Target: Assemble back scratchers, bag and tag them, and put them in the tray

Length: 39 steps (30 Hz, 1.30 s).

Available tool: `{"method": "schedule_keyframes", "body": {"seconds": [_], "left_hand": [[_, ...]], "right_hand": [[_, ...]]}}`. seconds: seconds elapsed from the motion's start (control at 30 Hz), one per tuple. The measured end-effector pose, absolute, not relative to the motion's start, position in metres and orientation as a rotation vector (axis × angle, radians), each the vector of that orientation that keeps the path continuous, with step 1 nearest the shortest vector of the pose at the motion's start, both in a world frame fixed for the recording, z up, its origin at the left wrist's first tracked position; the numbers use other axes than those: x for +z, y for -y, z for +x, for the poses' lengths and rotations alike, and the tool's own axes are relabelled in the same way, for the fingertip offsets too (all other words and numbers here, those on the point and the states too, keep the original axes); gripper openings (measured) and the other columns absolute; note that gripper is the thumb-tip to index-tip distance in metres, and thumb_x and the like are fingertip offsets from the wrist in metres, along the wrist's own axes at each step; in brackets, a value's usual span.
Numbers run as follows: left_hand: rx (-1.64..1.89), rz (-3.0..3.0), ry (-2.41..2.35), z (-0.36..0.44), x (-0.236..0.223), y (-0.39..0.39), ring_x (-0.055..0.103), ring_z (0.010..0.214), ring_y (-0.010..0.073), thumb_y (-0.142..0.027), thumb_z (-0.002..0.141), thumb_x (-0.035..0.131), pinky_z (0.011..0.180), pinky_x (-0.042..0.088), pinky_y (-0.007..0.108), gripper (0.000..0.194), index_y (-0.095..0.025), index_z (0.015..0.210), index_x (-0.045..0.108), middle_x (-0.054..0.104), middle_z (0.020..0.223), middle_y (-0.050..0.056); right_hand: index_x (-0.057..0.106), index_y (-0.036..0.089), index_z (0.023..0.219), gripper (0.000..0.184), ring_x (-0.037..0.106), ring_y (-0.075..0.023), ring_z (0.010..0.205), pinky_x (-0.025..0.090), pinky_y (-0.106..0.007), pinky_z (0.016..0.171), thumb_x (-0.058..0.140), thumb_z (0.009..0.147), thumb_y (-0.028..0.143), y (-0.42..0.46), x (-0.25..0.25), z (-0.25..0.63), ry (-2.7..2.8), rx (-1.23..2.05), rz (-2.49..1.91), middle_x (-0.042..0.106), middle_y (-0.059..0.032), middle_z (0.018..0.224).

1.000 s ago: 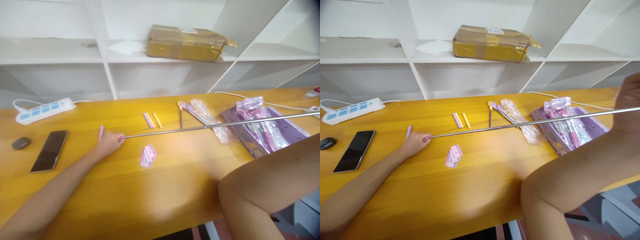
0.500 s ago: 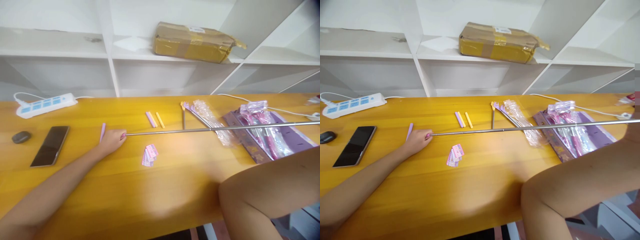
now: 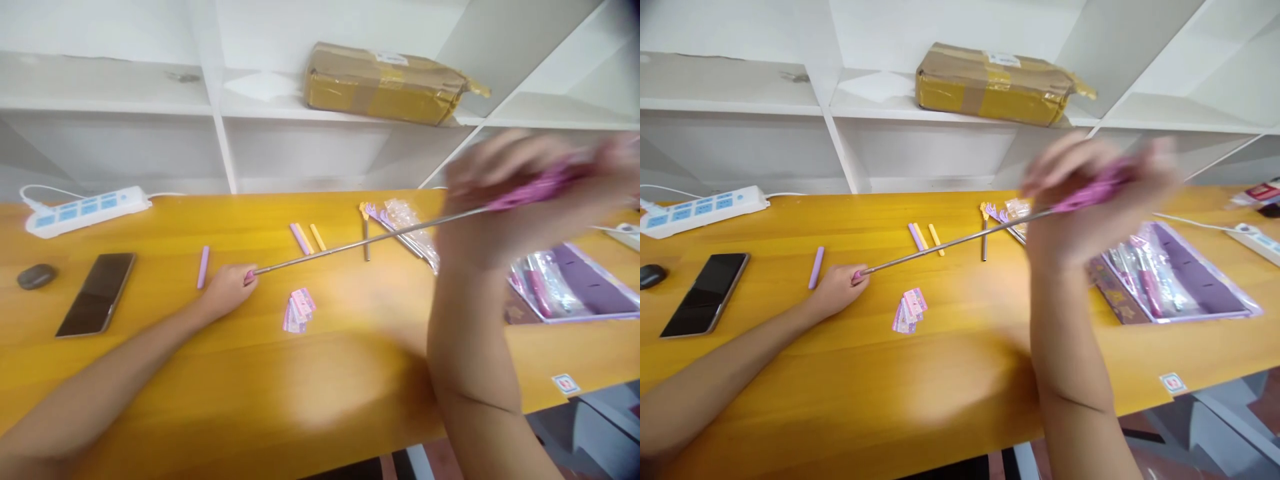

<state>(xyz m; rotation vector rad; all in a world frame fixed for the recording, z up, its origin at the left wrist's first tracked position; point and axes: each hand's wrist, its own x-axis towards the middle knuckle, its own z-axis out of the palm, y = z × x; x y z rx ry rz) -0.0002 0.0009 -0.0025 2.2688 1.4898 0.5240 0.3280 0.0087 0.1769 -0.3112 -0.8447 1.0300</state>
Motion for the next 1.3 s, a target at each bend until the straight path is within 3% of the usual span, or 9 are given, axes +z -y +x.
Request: {"method": "schedule_keyframes", "body": {"seconds": [0.1,0.23,0.33,0.47,0.67,0.87,1.1,1.23,1.3], "left_hand": [[0.589,2.245,-1.477,-0.002,-0.003,-0.001,0.030,0.051,0.0125,-0.017,0.084,0.048,0.057,0.021,0.032,0.032,-0.023,0.066,0.022,0.029,0.055,-0.006],[0.642,2.287,-1.402,-0.006,-0.011,0.000,0.035,0.051,0.0116,-0.017,0.086,0.050,0.056,0.024,0.029,0.032,-0.022,0.060,0.032,0.037,0.053,-0.005],[0.575,2.355,-1.291,-0.008,-0.018,0.000,0.049,0.056,0.0124,-0.020,0.087,0.054,0.057,0.029,0.027,0.025,-0.019,0.062,0.052,0.057,0.060,-0.001],[0.496,2.408,-1.230,-0.010,-0.021,-0.002,0.053,0.057,0.0127,-0.023,0.091,0.054,0.057,0.031,0.026,0.030,-0.018,0.063,0.061,0.063,0.063,0.001],[0.445,2.315,-1.322,-0.005,-0.007,-0.002,0.046,0.052,0.0117,-0.024,0.090,0.052,0.055,0.028,0.027,0.030,-0.020,0.060,0.049,0.052,0.056,-0.002],[0.431,2.254,-1.385,-0.003,0.004,-0.002,0.030,0.053,0.0121,-0.023,0.086,0.048,0.056,0.024,0.029,0.033,-0.023,0.063,0.024,0.031,0.055,-0.005],[0.444,2.186,-1.386,-0.002,0.004,-0.008,0.024,0.054,0.0130,-0.031,0.089,0.047,0.055,0.022,0.030,0.038,-0.024,0.065,0.019,0.024,0.057,-0.005],[0.428,2.207,-1.411,-0.001,0.005,-0.009,0.025,0.054,0.0135,-0.033,0.089,0.047,0.056,0.021,0.031,0.038,-0.024,0.064,0.020,0.026,0.056,-0.005],[0.421,2.214,-1.426,-0.003,0.006,-0.010,0.025,0.054,0.0136,-0.033,0.089,0.047,0.057,0.020,0.032,0.038,-0.023,0.065,0.020,0.025,0.056,-0.005]], "right_hand": [[0.056,0.018,0.057,0.070,0.065,-0.0152,0.070,0.052,-0.032,0.073,0.030,0.111,0.053,-0.012,0.131,0.267,1.301,0.688,-0.332,0.061,-0.0059,0.063],[0.064,0.018,0.073,0.080,0.068,-0.0203,0.091,0.052,-0.043,0.093,0.009,0.109,0.063,0.005,0.058,0.199,1.560,0.840,-0.430,0.071,-0.0106,0.089],[0.062,0.020,0.081,0.078,0.069,-0.0222,0.096,0.053,-0.044,0.095,0.007,0.106,0.068,0.017,0.021,0.180,1.693,0.880,-0.341,0.071,-0.0106,0.089],[0.060,0.020,0.085,0.076,0.068,-0.0220,0.096,0.053,-0.043,0.094,0.007,0.105,0.070,0.018,0.008,0.182,1.742,0.904,-0.334,0.068,-0.0100,0.087],[0.064,0.017,0.088,0.076,0.067,-0.0193,0.093,0.052,-0.040,0.094,0.010,0.108,0.066,0.010,0.021,0.193,1.721,0.993,-0.406,0.070,-0.0108,0.093],[0.061,0.016,0.073,0.080,0.065,-0.0174,0.076,0.054,-0.037,0.083,0.013,0.106,0.071,-0.001,0.056,0.210,1.456,1.073,-0.444,0.067,-0.0097,0.078],[0.053,0.019,0.057,0.082,0.061,-0.0166,0.065,0.055,-0.035,0.071,0.025,0.100,0.084,-0.027,0.133,0.285,1.409,0.847,-0.556,0.051,-0.0053,0.056],[0.041,0.020,0.050,0.077,0.057,-0.0112,0.054,0.052,-0.031,0.060,0.036,0.103,0.076,-0.023,0.163,0.306,1.406,0.869,-0.357,0.045,-0.0015,0.047],[0.030,0.018,0.047,0.079,0.053,-0.0044,0.049,0.044,-0.027,0.054,0.020,0.110,0.065,-0.014,0.177,0.316,1.407,0.978,-0.296,0.042,0.0005,0.043]]}}
